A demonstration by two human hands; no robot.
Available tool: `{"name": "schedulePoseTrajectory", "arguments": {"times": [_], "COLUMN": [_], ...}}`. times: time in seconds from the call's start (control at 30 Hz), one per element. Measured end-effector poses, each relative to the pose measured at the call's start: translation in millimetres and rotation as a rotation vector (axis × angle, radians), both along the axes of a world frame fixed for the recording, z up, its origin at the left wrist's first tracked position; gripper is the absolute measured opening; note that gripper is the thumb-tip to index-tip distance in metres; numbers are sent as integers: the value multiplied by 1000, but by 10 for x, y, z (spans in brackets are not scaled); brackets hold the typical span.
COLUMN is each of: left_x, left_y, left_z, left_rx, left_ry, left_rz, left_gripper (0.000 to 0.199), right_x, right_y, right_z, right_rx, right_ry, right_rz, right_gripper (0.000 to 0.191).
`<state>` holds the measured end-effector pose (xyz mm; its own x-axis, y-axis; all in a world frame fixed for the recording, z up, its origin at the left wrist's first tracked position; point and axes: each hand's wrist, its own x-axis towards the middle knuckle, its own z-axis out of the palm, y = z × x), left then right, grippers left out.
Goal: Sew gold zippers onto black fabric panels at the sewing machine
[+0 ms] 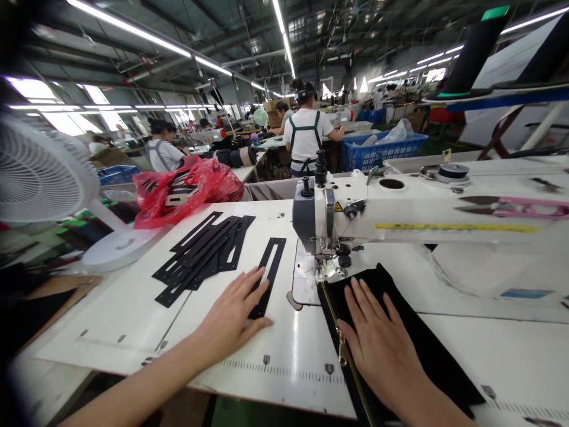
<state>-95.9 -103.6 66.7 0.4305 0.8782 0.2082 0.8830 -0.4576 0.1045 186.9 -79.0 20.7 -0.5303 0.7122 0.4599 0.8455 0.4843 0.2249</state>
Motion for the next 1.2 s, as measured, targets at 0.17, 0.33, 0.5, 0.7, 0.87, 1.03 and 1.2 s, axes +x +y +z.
{"name": "schedulePoseTrajectory", "arguments": {"times": [0.17, 0.33, 0.5, 0.7, 0.87, 1.03, 1.2], "left_x": [-18, -59, -82, -95, -13, 118, 106], "left_y": [-68, -183, -299, -448, -281, 70, 245], "left_z": [66, 38, -257, -373, -180, -230, -213], "left_rx": [-151, -215, -87, 21, -127, -11, 122], "left_ry": [37, 80, 200, 223, -38, -165, -265], "left_rz": [-4, -261, -366, -435, -381, -217, -176], "left_gripper": [62, 115, 92, 77, 62, 45, 43], "right_x": [-16, 4, -91, -61, -7, -18, -92], "right_y": [112, 190, 186, 174, 167, 152, 92], "right_z": [122, 117, 149, 60, 21, 67, 29], "right_rx": [35, -51, -91, -62, -188, -135, -152], "right_ry": [3, -65, 1, 80, 188, 105, 154], "right_rz": [105, 257, 16, 222, 210, 193, 154], "right_gripper": [39, 45, 40, 39, 40, 38, 40]}}
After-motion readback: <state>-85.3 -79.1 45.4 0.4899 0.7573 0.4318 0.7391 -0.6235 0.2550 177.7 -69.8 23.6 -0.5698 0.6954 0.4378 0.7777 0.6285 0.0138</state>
